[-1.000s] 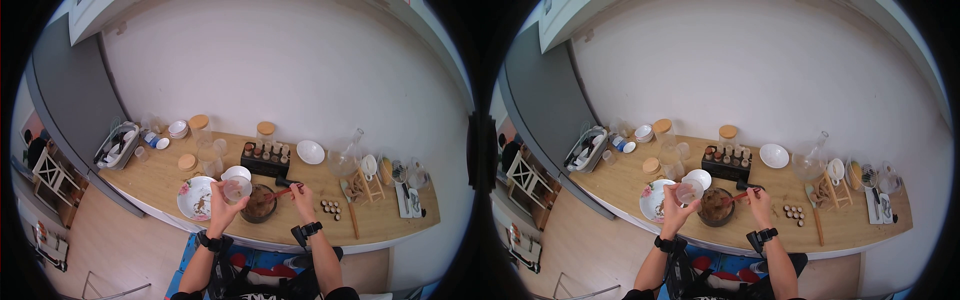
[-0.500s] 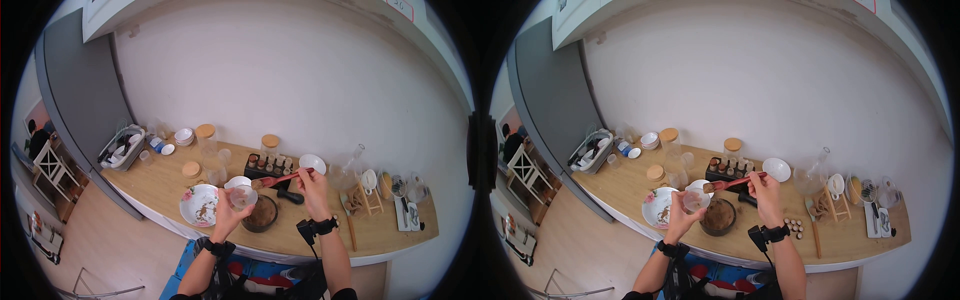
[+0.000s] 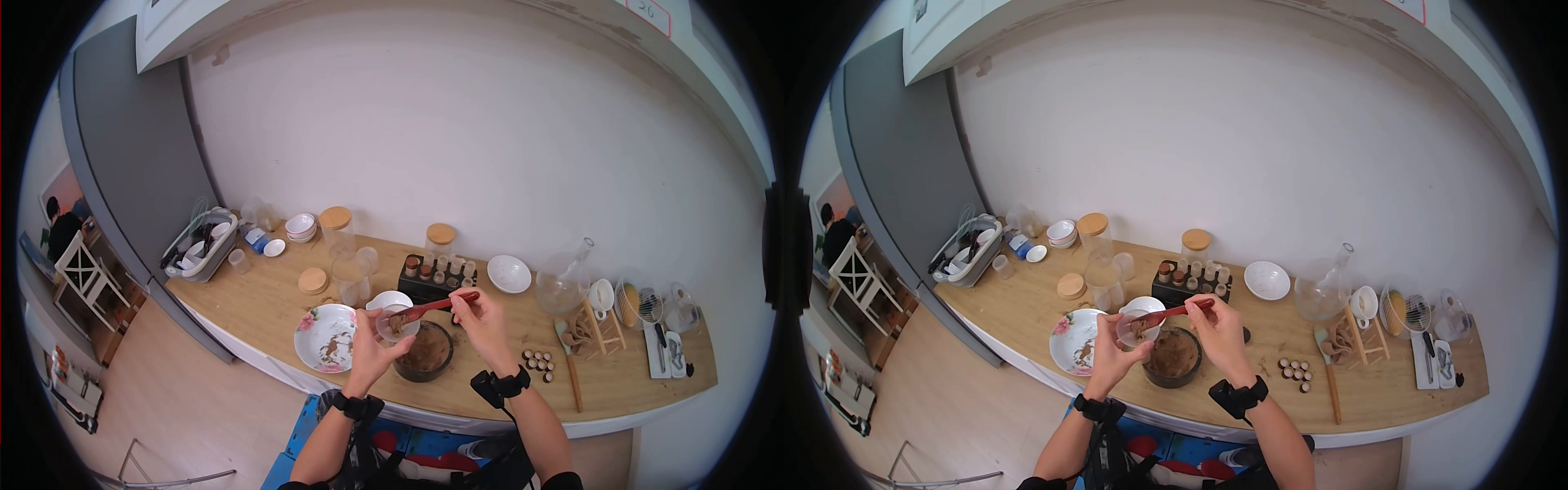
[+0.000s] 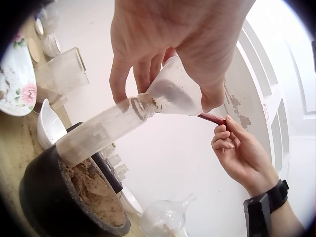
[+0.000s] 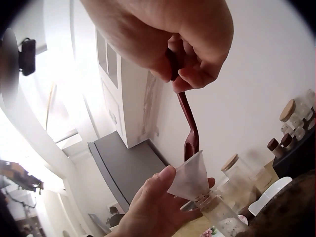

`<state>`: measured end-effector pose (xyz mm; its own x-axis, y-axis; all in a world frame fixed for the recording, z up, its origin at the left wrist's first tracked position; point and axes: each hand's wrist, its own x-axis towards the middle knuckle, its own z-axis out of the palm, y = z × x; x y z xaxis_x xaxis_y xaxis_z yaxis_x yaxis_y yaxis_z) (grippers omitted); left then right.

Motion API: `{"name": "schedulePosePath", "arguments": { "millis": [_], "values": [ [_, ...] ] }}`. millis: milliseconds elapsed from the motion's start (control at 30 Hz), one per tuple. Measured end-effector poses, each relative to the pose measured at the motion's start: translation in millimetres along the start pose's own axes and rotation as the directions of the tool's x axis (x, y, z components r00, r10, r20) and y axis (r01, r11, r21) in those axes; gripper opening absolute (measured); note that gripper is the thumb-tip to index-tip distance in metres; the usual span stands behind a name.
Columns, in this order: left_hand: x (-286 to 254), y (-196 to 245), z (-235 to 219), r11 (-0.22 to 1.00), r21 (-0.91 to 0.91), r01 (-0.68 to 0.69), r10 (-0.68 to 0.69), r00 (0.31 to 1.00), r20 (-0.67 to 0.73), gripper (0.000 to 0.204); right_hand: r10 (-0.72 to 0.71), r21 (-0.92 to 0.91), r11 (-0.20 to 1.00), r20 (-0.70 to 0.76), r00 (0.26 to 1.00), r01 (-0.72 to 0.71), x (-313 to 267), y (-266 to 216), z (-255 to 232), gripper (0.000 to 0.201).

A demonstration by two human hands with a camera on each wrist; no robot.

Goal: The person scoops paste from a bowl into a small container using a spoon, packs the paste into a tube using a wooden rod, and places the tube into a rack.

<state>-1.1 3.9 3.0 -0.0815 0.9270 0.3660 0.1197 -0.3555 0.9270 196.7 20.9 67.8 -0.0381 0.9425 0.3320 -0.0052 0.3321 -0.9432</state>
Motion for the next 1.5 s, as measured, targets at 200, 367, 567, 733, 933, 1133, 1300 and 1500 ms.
{"name": "schedulePosePath", "arguments": {
  "millis": [200,367,567,733,933,1133,1300,1500],
  "values": [
    [1,1,-2,1.000,-0.005,0.002,-0.002,1.000,0.011,0.070,-0.081,-0.069,0.994,0.037,0.996,0.083,-4,-7,4,0.013],
    [1,6,0,0.997,-0.071,-0.017,0.019,0.999,0.030,0.066,-0.139,-0.112,0.983,0.085,0.987,0.148,-8,-14,4,0.012],
    [1,-3,0,0.999,-0.042,-0.019,0.020,1.000,0.019,0.065,-0.102,-0.025,0.995,-0.164,0.981,0.099,-12,-16,-17,0.013],
    [1,-4,0,0.998,-0.048,-0.036,0.037,0.999,0.023,0.066,-0.041,-0.358,0.932,-0.261,0.964,-0.058,-24,14,-34,0.016],
    [1,-4,0,0.999,-0.037,-0.019,0.020,1.000,0.024,0.066,-0.048,-0.584,0.809,-0.186,0.981,-0.071,-35,28,-29,0.023],
    [1,-3,0,0.999,-0.049,-0.004,0.006,1.000,0.025,0.068,-0.090,-0.686,0.726,-0.042,0.995,0.037,-31,30,-16,0.021],
    [1,-3,0,0.998,-0.060,-0.002,0.004,1.000,0.026,0.067,-0.032,-0.666,0.746,-0.025,0.999,0.007,-31,52,-21,0.020],
    [2,-4,0,0.998,-0.058,-0.009,0.010,1.000,0.024,0.066,0.270,-0.270,0.917,-0.124,0.955,-0.294,-33,95,-44,0.017]
  ]
}}
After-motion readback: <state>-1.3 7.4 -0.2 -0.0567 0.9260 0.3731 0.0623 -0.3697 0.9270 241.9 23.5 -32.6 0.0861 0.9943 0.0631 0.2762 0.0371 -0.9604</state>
